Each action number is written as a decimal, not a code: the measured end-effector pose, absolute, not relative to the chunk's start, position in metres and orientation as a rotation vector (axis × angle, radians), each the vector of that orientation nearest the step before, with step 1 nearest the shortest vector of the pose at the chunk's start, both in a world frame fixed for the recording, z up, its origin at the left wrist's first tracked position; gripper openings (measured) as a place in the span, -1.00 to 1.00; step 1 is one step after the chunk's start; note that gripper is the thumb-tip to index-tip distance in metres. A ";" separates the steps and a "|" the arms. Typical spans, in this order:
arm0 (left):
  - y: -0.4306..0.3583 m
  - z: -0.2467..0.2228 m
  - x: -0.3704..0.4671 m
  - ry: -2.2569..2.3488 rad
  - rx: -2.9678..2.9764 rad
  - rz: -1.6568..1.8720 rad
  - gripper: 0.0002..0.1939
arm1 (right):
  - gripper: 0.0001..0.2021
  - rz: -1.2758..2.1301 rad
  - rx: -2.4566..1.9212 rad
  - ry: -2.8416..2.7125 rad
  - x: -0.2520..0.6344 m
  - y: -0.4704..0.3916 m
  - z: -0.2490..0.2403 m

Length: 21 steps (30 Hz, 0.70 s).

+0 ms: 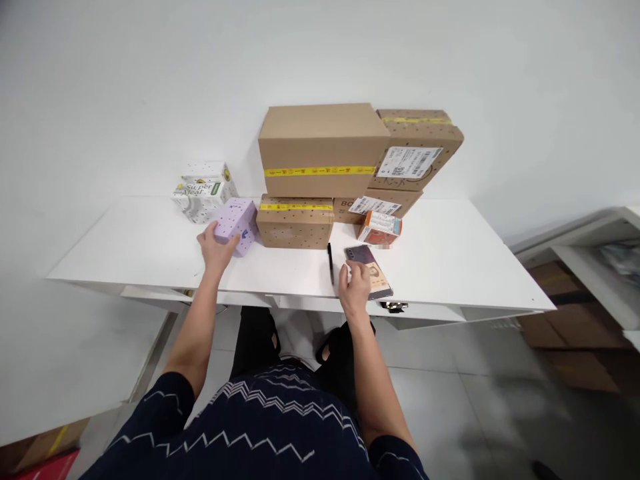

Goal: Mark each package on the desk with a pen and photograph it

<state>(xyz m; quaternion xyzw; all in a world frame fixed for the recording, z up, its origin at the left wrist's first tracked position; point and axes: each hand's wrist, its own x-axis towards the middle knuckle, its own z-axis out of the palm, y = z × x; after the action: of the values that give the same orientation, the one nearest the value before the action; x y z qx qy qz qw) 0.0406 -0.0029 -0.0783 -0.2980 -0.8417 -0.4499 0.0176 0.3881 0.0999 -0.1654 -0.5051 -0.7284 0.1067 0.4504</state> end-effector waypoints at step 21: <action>0.089 -0.026 -0.078 -2.574 -1.330 -0.519 -0.18 | -0.71 0.440 -1.209 -1.596 0.378 0.088 -0.179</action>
<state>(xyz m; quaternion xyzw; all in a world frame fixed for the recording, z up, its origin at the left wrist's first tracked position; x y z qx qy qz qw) -0.0782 0.0885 -0.0258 -0.4494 -0.8703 -0.1756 0.0988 0.3776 0.0875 -0.1789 -0.5042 -0.6655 0.1834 0.5189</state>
